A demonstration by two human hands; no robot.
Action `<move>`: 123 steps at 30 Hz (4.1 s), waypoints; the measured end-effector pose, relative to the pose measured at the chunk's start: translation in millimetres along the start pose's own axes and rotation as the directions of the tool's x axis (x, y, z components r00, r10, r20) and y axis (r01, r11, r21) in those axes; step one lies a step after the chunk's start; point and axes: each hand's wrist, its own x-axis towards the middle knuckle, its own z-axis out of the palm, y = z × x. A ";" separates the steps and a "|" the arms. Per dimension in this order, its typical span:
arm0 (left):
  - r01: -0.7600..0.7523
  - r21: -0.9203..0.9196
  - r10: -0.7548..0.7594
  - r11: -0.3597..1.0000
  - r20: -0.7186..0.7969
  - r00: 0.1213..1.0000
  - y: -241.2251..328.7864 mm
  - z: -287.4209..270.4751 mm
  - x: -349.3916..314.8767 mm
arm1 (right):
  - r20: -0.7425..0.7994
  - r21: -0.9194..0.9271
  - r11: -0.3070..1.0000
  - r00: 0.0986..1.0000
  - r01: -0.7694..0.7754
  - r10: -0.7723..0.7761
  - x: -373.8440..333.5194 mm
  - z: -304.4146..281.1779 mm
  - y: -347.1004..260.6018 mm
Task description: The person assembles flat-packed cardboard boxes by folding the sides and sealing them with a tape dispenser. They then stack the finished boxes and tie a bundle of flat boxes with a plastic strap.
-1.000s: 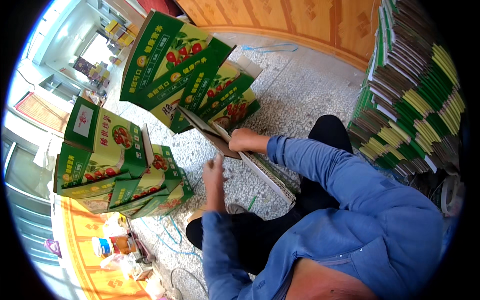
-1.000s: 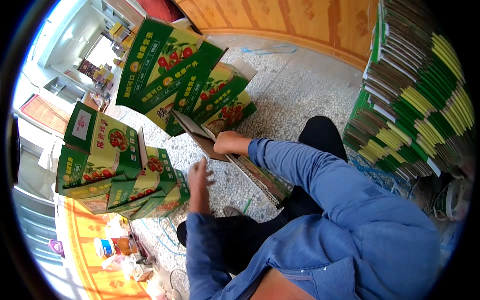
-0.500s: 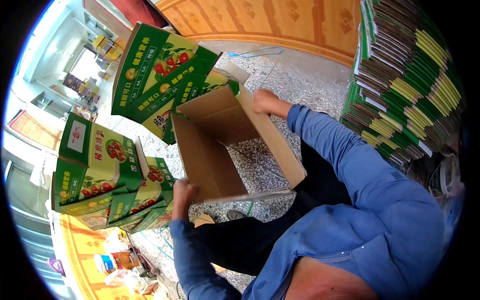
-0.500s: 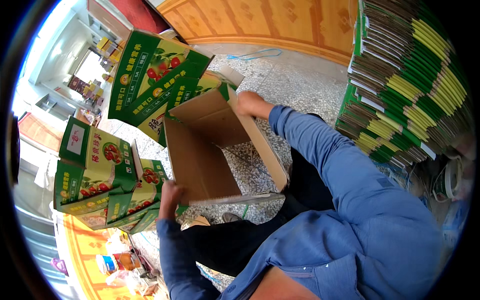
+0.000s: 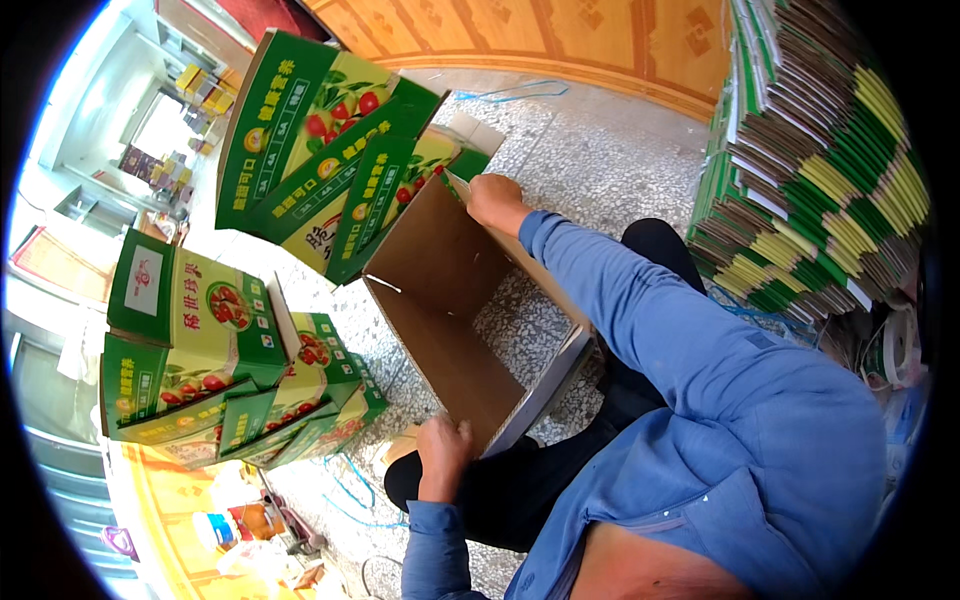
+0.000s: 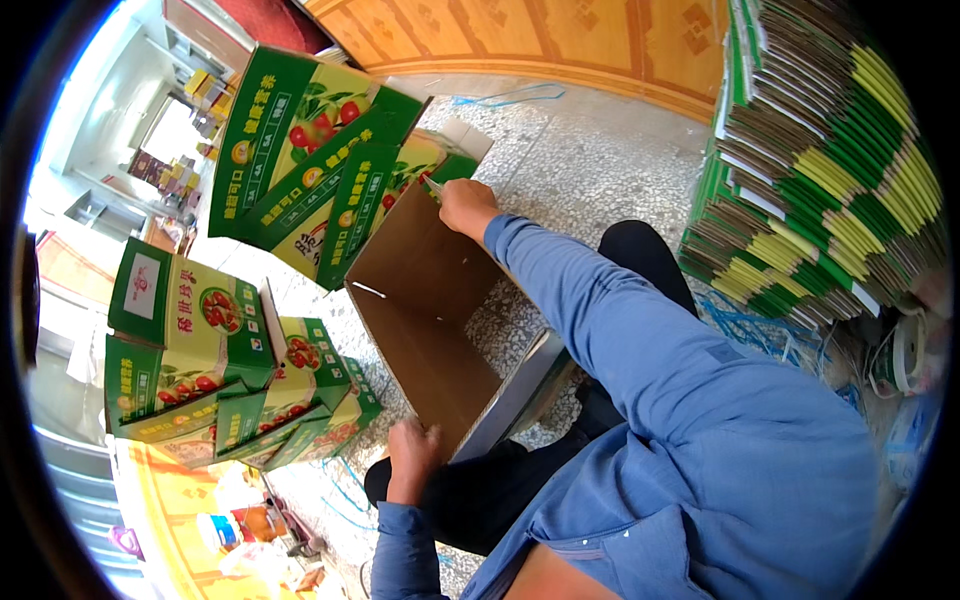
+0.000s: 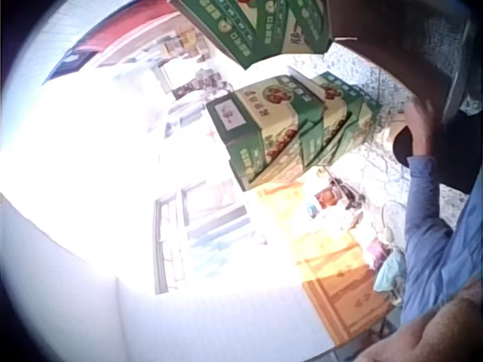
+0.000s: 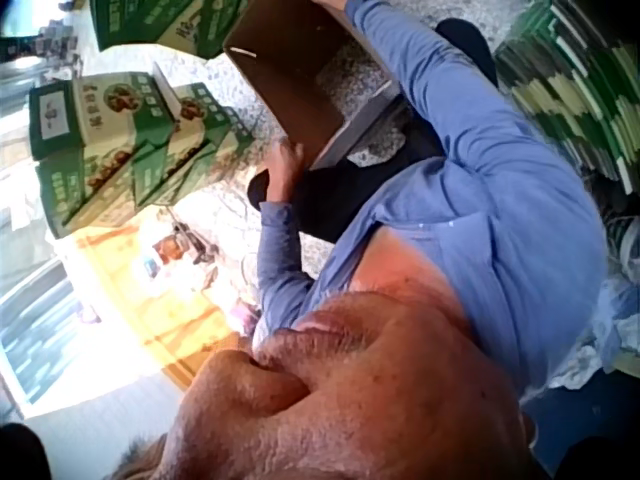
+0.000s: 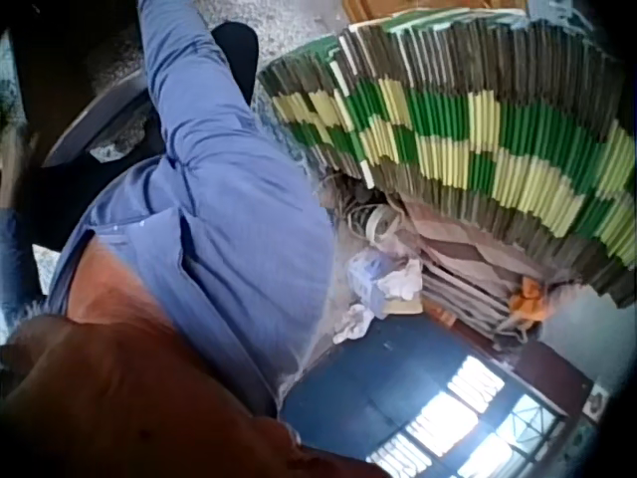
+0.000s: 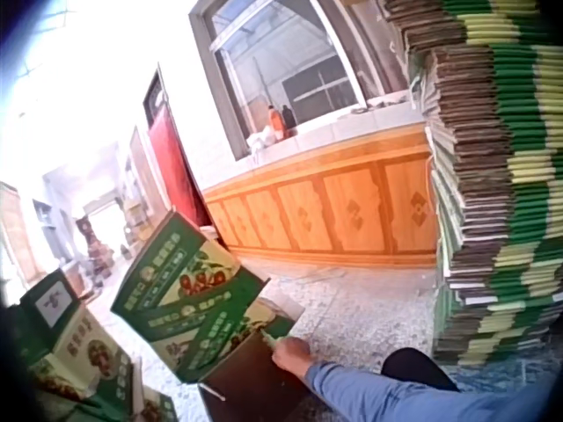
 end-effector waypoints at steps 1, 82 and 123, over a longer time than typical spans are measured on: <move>0.068 0.011 -0.069 0.998 0.036 0.997 1.0 -3.8 -0.3 | 0.020 -0.028 0.999 0.999 0.032 -0.031 0.6 2.3 0.2; 0.019 -0.103 -0.042 0.995 -0.234 0.971 -20.8 69.0 299.6 | -0.063 0.101 0.978 0.982 0.185 -0.180 -42.0 118.5 24.7; 0.035 0.040 -0.023 0.999 -0.260 0.965 -11.8 79.2 305.6 | 0.464 -0.434 0.764 0.608 -0.478 0.644 -264.6 143.6 537.4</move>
